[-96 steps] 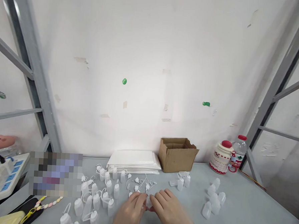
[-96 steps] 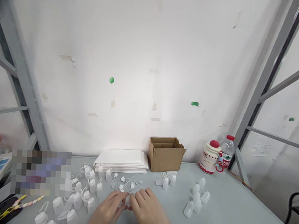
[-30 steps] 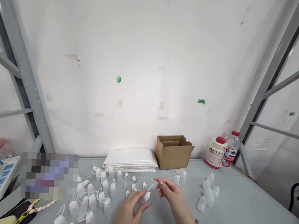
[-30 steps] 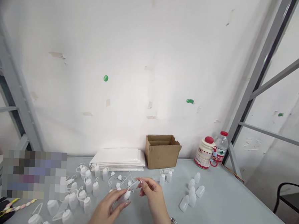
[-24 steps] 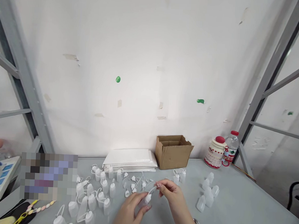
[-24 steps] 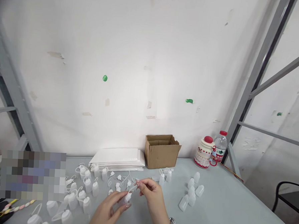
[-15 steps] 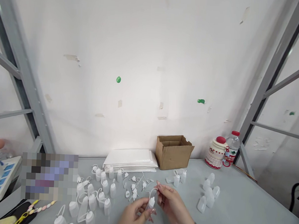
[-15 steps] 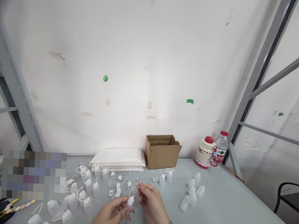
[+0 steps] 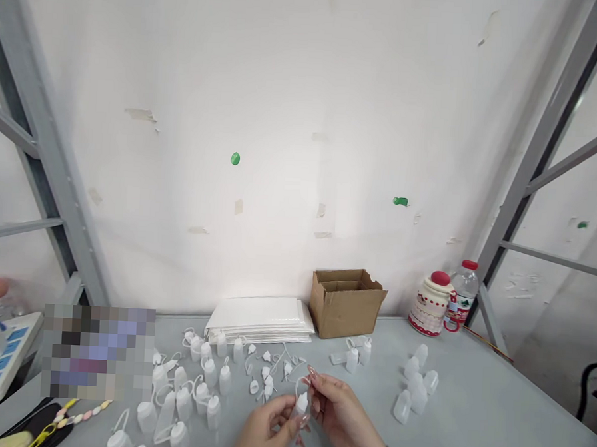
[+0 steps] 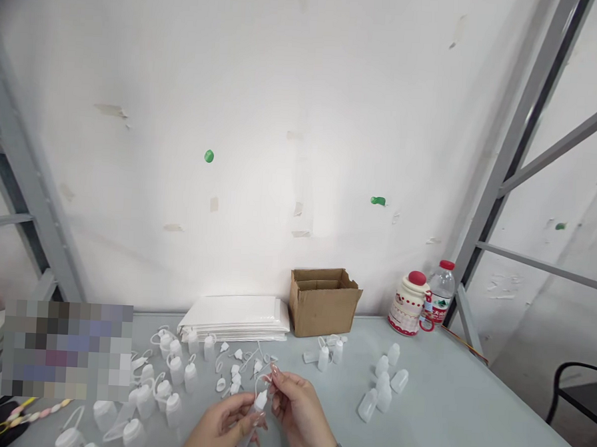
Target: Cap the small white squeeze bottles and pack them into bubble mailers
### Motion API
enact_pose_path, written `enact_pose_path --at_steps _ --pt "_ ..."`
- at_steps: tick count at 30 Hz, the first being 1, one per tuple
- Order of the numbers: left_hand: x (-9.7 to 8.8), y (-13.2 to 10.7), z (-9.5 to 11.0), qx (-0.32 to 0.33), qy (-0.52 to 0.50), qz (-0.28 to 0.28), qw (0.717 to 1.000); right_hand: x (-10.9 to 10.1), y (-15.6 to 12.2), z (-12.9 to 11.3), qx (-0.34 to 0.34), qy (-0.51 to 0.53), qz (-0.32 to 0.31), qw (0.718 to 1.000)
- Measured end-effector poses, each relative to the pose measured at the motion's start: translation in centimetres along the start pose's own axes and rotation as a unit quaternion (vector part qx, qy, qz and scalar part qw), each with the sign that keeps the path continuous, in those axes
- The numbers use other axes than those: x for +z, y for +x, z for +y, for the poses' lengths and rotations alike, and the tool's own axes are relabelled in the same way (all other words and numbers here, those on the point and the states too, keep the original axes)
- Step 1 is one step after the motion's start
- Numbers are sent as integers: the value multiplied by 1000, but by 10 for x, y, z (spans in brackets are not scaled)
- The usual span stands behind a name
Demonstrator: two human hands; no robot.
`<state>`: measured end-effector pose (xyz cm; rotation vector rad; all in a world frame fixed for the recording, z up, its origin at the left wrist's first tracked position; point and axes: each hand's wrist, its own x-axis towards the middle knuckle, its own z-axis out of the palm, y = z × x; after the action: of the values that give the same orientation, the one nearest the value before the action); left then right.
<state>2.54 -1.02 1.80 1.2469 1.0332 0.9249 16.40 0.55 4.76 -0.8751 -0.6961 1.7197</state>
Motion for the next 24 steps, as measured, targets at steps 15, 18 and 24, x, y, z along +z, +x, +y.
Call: enact_pose_path --at_steps 15,18,24 --pt "-1 0 1 -4 11 5 1000 -5 3 6 -19 -4 10 1000" --pt "-1 0 0 -4 19 0 1000 -5 3 7 -17 -7 3 1000" --pt "-3 0 0 -12 15 -3 1000 -4 4 5 -21 -12 4 1000"
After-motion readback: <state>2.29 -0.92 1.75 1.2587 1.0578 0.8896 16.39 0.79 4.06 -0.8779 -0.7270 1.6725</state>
